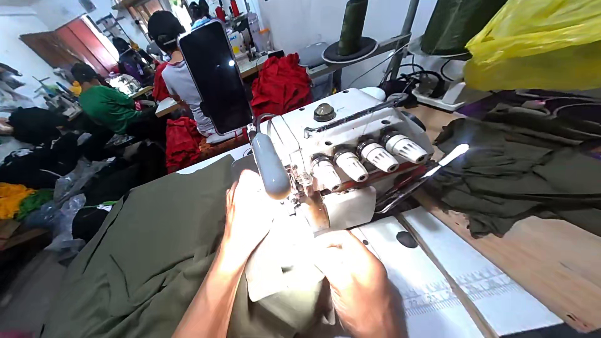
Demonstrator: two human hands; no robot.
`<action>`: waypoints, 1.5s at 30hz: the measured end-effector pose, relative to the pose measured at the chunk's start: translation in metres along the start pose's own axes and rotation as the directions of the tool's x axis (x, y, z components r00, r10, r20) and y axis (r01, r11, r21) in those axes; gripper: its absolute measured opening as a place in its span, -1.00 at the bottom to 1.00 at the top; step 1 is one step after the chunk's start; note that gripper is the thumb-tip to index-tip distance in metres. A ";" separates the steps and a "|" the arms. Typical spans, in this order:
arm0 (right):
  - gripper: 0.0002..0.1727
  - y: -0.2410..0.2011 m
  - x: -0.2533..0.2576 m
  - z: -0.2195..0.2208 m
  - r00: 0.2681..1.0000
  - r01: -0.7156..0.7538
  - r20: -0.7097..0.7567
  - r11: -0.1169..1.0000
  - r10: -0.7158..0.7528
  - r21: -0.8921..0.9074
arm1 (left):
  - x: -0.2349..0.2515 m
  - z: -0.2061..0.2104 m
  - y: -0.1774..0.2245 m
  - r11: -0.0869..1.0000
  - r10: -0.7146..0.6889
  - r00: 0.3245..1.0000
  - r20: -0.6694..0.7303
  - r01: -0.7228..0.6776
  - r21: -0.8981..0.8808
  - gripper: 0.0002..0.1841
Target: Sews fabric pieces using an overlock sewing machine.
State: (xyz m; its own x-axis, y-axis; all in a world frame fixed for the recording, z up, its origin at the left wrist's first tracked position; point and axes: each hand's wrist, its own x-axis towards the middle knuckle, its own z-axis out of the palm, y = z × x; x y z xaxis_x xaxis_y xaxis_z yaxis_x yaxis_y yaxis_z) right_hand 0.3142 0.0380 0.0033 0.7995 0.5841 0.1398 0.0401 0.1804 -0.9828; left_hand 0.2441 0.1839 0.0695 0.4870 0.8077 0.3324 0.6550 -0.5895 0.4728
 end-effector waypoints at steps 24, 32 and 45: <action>-0.78 0.007 0.014 0.019 0.991 0.080 -0.101 0.996 -0.083 -0.035 | 0.031 0.005 -0.009 0.998 -0.022 1.000 0.004 0.022 -0.064 -0.80; -0.75 0.005 0.016 0.009 0.986 0.165 0.012 0.978 -0.164 -0.131 | -0.104 -0.016 0.005 0.925 0.359 0.931 -0.072 -0.344 0.160 -0.54; -0.71 -0.035 0.075 -0.010 0.728 0.451 0.662 0.852 -0.177 -0.268 | -0.061 -0.127 0.048 0.843 0.536 0.844 0.031 -0.532 -0.083 -0.71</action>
State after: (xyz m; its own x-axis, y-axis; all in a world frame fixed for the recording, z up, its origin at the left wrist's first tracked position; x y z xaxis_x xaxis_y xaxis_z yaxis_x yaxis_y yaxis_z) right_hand 0.3790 0.0679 0.0474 0.1779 0.9174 0.3560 0.5550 0.2052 -0.8062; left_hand 0.1731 0.1078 0.1755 0.7801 0.3651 0.5082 0.2446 -0.9254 0.2894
